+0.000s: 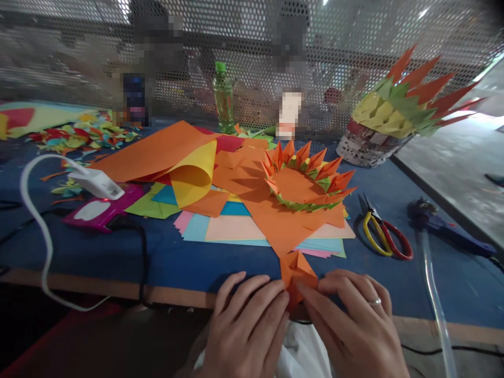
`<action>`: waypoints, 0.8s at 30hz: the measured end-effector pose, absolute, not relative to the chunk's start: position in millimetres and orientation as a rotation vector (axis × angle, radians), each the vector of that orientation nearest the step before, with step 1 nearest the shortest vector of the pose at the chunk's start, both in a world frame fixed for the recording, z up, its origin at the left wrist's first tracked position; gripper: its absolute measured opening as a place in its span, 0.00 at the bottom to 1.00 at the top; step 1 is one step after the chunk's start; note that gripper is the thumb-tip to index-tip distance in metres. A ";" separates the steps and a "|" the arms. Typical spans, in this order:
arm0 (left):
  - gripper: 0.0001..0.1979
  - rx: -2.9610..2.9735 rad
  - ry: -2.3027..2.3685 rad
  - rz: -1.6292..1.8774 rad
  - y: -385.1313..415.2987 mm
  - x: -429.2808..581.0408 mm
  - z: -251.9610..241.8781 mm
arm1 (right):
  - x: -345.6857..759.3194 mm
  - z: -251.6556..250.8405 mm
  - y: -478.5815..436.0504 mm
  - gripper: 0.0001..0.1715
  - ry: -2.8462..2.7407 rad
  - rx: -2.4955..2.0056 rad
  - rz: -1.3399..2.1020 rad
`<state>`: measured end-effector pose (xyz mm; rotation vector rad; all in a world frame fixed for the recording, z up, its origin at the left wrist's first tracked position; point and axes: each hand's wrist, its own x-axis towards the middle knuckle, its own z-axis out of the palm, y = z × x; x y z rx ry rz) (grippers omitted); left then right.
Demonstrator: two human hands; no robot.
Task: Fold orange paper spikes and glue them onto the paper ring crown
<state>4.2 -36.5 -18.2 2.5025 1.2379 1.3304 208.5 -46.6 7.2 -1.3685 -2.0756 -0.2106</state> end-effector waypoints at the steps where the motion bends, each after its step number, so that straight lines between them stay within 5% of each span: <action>1: 0.12 2.505 1.233 1.359 -36.0 3.6 -17.5 | 208.8 7.0 -48.8 0.10 -2.086 -1.360 -0.193; 11: 0.18 2.521 1.180 1.440 -27.5 3.0 -24.5 | 219.5 9.4 -40.6 0.11 -2.222 -1.244 -0.131; 24: 0.14 2.947 0.744 0.908 -6.8 -24.7 -7.3 | 221.6 7.8 -31.0 0.06 -2.148 -1.233 0.211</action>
